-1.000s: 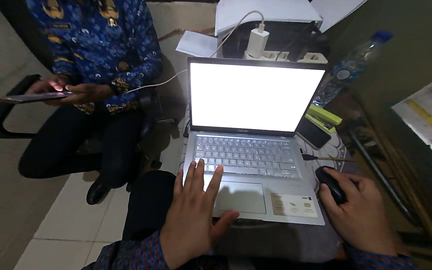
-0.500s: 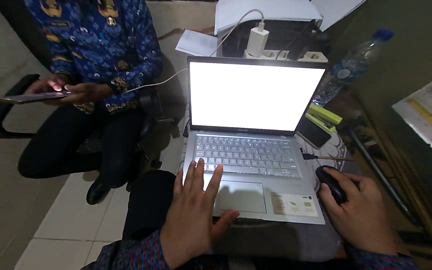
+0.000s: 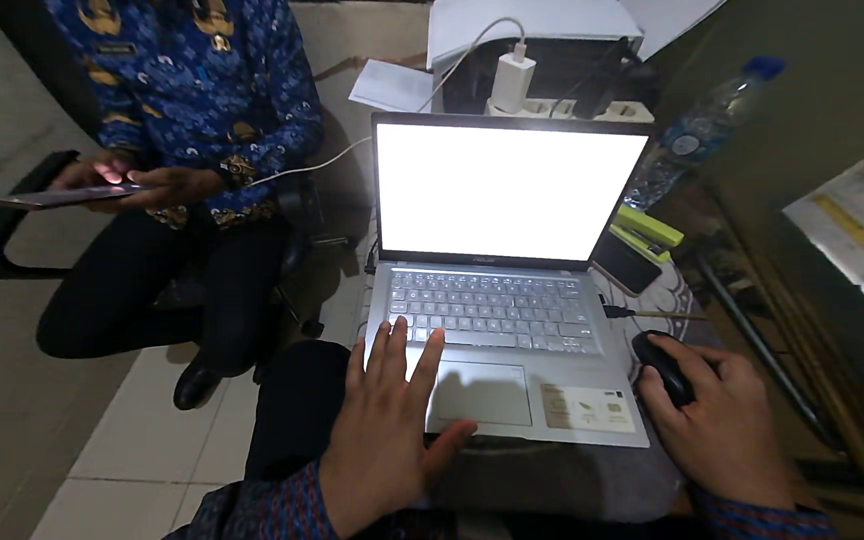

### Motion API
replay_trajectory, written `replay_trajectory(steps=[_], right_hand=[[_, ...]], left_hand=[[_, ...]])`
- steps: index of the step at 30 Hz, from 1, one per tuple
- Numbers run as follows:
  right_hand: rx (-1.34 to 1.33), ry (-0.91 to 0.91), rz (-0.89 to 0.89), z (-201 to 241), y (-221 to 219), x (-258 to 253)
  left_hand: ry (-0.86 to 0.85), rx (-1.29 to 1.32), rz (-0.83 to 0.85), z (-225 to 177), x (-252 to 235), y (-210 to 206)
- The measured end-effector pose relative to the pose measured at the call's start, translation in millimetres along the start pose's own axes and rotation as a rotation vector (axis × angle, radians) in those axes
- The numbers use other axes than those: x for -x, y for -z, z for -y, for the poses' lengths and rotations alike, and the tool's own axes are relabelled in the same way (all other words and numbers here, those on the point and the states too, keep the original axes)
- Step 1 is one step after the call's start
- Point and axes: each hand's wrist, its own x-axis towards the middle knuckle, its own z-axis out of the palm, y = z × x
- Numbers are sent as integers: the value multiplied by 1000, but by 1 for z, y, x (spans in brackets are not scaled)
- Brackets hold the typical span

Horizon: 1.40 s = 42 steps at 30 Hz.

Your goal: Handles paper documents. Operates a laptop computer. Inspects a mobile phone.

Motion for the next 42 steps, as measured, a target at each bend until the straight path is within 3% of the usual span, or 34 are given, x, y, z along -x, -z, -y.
replay_trajectory(steps=[31,42], right_hand=[[-7,-44,3,3,2,1],[-73,49,27,-4,-2,0]], left_hand=[[4,17,-2,1,1,1],[18,4,25,-1,1,2]])
